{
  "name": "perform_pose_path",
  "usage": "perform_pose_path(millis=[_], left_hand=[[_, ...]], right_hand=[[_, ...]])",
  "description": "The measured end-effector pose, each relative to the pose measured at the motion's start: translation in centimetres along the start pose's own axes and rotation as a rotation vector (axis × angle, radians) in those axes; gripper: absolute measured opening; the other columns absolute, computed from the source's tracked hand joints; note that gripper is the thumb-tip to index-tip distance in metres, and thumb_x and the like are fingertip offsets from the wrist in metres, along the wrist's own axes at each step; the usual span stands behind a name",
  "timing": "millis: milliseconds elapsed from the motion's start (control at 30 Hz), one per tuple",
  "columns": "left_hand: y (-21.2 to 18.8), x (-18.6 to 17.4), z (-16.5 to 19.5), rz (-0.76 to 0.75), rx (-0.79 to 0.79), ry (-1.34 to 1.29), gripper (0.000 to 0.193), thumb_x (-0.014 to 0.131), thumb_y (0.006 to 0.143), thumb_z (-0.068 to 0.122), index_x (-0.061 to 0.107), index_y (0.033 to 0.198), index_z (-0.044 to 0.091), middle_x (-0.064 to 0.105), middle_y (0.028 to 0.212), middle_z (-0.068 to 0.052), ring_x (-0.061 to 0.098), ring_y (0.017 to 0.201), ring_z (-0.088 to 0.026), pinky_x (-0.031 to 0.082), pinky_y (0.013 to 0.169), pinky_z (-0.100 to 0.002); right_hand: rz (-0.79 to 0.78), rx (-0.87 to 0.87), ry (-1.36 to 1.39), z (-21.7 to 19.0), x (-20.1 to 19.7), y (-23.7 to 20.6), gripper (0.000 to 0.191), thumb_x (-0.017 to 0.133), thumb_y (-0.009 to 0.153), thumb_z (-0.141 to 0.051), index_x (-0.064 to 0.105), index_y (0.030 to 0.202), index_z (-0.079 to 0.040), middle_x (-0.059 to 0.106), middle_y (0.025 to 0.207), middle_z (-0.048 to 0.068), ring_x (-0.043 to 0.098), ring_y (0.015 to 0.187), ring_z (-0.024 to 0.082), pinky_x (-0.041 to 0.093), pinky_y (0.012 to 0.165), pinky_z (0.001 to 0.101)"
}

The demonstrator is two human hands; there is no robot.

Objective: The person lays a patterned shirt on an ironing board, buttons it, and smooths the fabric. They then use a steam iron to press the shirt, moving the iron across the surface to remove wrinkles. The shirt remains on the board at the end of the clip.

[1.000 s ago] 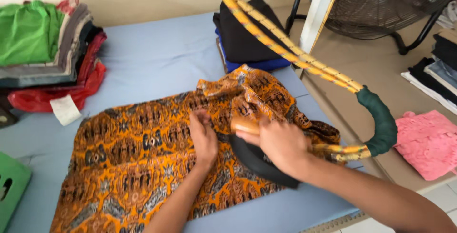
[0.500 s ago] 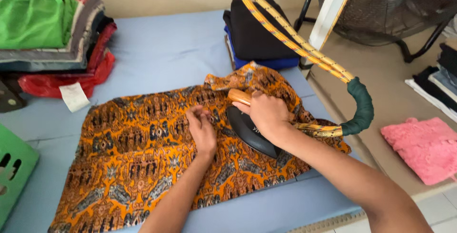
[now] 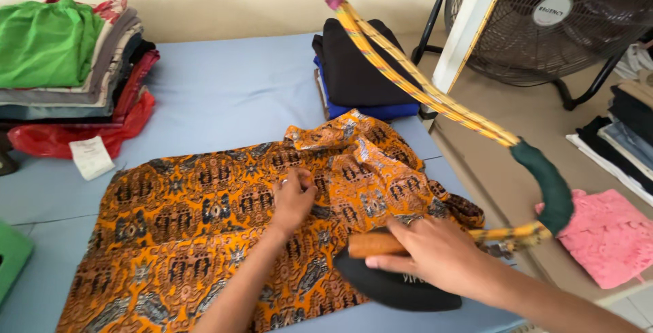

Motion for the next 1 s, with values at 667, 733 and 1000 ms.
perform_pose_path(millis=[667, 733, 1000], left_hand=[[3.1, 4.4, 4.0, 0.084, -0.064, -0.153, 0.055, 0.056, 0.085, -0.009, 0.027, 0.132, -0.001, 0.061, 0.119, -0.033, 0.069, 0.089, -0.046, 0.056, 0.073, -0.054], [2.6, 4.6, 4.3, 0.067, -0.054, -0.014, 0.062, 0.055, 0.083, -0.012, 0.024, 0.136, 0.0, 0.06, 0.126, -0.032, 0.069, 0.088, -0.047, 0.057, 0.07, -0.053], [4.5, 3.6, 4.6, -0.115, -0.015, -0.039, 0.017, 0.063, 0.105, 0.02, 0.066, 0.112, 0.004, 0.074, 0.1, -0.022, 0.072, 0.088, -0.035, 0.055, 0.08, -0.048]], right_hand=[[0.211, 0.188, -0.158, 9.7, -1.3, 11.5, 0.04, 0.058, 0.094, -0.009, 0.045, 0.128, 0.007, 0.072, 0.077, 0.019, 0.073, 0.075, 0.037, 0.058, 0.062, 0.0478], [0.175, 0.19, -0.19, 9.5, -1.0, 11.8, 0.034, 0.057, 0.1, -0.018, 0.047, 0.124, 0.004, 0.072, 0.076, 0.015, 0.073, 0.074, 0.035, 0.058, 0.063, 0.0483], [0.284, 0.069, -0.172, 6.8, -6.2, 9.7, 0.039, 0.058, 0.1, -0.03, 0.05, 0.125, -0.001, 0.07, 0.089, 0.02, 0.071, 0.082, 0.037, 0.057, 0.069, 0.0469]])
Point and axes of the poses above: each hand's wrist, its own y-axis towards the middle knuckle, its own x-axis out of the palm, z = x × y, the point moved 7 cm from there along y, towards the middle knuckle
